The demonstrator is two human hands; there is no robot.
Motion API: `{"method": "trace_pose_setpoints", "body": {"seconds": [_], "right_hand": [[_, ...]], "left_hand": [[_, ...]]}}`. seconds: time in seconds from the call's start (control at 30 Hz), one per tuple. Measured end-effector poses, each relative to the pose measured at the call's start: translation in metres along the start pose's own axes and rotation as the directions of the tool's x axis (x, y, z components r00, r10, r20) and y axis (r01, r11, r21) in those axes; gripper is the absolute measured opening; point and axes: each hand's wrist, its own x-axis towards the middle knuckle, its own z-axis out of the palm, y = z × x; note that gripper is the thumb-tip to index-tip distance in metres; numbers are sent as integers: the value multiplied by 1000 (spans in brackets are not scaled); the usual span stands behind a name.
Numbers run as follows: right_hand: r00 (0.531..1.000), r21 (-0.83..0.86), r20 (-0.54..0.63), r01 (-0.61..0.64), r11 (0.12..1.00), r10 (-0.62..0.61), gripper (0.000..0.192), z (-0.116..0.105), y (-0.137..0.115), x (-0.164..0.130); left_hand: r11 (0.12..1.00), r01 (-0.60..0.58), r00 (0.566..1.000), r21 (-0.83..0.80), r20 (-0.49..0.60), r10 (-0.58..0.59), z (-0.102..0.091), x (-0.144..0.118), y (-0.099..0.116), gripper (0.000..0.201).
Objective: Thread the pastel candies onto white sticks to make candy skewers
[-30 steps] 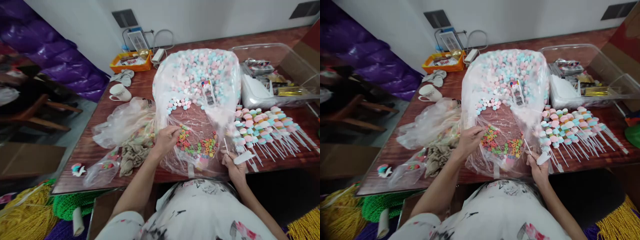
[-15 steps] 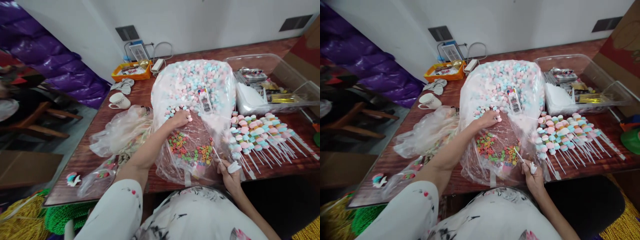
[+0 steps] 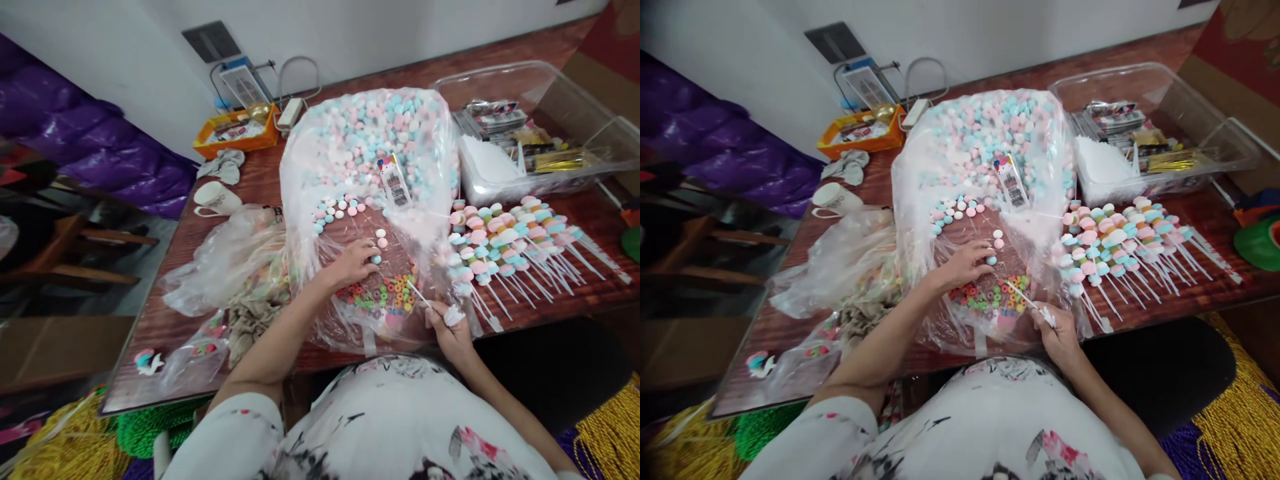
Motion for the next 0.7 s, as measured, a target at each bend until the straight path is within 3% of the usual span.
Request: {"method": "trace_pose_setpoints", "body": {"seconds": [0.13,0.3,0.43,0.53,0.7], "right_hand": [[1000,-8,8,10,1000,-10,26,-1,-1,0],[1000,-34,-6,28,999,-28,30,0,-3,2],[997,-95,5,72,993,-72,27,-1,-5,1],[982,-191,52,187,963,-181,21,-1,-7,-1],[959,-384,146,281,879,-242,31,-1,-14,-5]], "left_hand": [[997,27,1000,79,-16,-26,5,-2,4,14],[994,82,986,70,-148,-71,14,-8,21,15],[967,82,941,-240,-302,-155,15,-24,46,17],[843,89,880,-531,-354,-316,17,-41,70,21],[729,52,825,-683,-382,-417,26,-60,103,15]]}}
